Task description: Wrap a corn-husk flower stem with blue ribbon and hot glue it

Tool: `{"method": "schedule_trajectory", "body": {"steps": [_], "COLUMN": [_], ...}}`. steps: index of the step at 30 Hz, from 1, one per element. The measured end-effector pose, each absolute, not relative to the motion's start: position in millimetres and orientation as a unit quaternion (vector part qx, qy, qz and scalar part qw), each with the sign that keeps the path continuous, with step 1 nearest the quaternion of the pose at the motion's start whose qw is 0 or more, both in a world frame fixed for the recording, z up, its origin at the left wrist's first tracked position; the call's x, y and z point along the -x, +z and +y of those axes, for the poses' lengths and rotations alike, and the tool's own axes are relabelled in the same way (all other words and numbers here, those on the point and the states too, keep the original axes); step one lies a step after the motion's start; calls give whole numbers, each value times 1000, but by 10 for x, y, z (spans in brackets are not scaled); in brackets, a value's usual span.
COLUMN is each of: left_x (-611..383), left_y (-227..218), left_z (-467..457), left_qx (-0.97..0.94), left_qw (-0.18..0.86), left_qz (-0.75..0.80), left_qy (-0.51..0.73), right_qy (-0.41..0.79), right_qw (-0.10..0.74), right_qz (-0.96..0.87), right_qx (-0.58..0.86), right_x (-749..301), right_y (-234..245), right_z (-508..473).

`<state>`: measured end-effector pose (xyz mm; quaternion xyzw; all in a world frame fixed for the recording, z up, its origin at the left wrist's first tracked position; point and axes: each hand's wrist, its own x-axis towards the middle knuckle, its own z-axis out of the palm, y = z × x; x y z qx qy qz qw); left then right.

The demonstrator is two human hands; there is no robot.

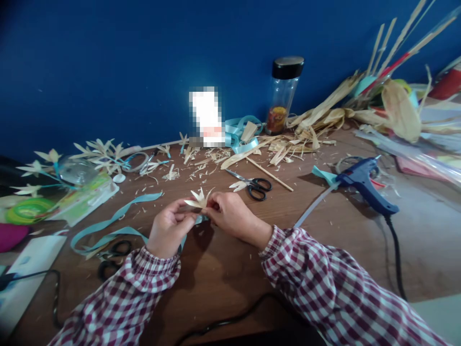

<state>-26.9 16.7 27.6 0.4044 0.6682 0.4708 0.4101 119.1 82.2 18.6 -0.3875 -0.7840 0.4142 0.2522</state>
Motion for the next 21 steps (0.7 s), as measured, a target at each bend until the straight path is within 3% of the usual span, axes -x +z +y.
{"method": "schedule_trajectory", "body": {"steps": [10, 21], "left_x": [310, 351], "left_y": [256, 272], "left_z": [190, 169], "left_qx": [-430, -476], "left_qw": [409, 372], "left_qz": [667, 677], "left_qy": [451, 421], "right_qy": [388, 436], "right_qw": [268, 251], "right_qz": [-789, -791], "right_qx": [393, 347], "right_x": [-1176, -1197], "right_y": [181, 183], "right_z": [805, 833]}}
